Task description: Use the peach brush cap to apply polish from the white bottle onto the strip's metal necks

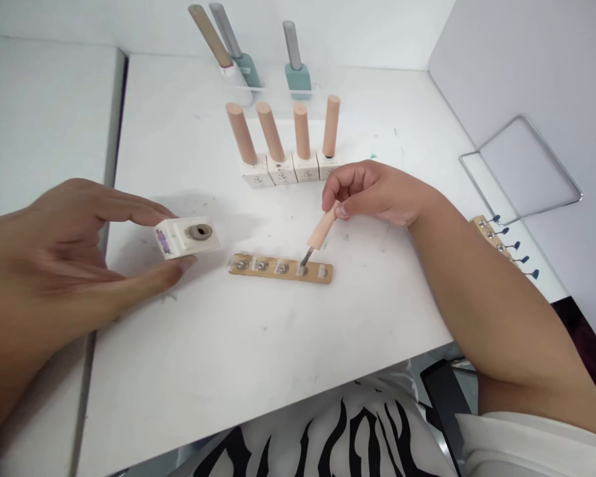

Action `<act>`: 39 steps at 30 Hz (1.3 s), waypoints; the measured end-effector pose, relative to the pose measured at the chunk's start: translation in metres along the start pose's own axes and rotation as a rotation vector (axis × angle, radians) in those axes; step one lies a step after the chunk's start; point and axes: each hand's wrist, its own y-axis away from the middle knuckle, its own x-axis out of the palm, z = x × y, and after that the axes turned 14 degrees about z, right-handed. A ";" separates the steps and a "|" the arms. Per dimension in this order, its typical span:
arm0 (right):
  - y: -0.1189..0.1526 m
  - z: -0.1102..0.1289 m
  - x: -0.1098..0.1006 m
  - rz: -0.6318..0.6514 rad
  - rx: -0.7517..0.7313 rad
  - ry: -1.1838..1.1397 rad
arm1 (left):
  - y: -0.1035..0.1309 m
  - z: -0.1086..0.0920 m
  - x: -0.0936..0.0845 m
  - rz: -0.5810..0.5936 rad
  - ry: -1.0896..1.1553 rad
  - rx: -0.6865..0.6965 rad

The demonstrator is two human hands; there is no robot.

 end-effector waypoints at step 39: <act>-0.001 -0.003 0.001 -0.064 -0.072 0.027 | -0.001 0.003 0.003 -0.017 0.094 0.053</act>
